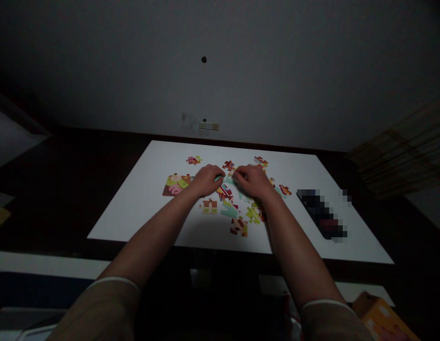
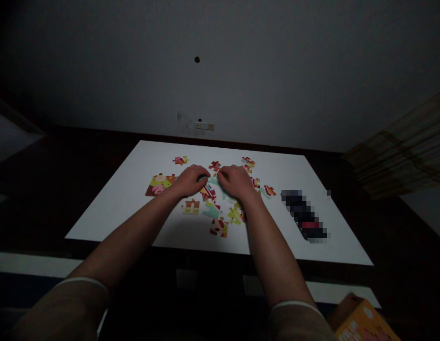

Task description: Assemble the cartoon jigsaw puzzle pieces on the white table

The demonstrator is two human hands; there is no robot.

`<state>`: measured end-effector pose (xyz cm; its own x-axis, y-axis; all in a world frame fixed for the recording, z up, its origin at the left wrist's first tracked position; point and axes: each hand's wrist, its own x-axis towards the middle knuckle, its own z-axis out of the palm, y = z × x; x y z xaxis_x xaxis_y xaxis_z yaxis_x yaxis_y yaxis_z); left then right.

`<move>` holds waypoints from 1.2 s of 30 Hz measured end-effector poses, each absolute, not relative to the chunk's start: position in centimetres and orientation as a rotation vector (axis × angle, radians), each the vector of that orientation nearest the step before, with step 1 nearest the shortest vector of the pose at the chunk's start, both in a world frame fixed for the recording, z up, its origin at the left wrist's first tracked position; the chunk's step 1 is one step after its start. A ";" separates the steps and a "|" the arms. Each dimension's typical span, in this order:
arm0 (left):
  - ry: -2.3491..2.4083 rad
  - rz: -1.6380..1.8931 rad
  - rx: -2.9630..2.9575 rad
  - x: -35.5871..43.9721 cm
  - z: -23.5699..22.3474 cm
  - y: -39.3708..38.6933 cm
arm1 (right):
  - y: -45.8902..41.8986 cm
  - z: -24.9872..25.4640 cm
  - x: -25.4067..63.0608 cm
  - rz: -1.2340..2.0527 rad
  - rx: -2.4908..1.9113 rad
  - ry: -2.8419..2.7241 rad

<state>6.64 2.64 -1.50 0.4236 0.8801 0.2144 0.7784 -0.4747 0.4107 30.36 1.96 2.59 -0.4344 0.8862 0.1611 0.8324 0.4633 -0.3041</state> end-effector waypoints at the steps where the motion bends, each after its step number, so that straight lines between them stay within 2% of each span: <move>1: 1.447 0.588 2.433 6.6 -1.5 2.6 | 1.9 2.6 30.3 0.252 -1.463 -2.420; 36: 1.454 0.555 2.466 6.7 -1.5 2.7 | 1.7 2.7 30.1 0.281 -1.444 -2.462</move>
<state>6.73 2.66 -1.50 0.4375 0.8753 0.2061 0.7901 -0.4836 0.3766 30.07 1.73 2.74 -0.4654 0.8747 0.1353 0.8218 0.4838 -0.3011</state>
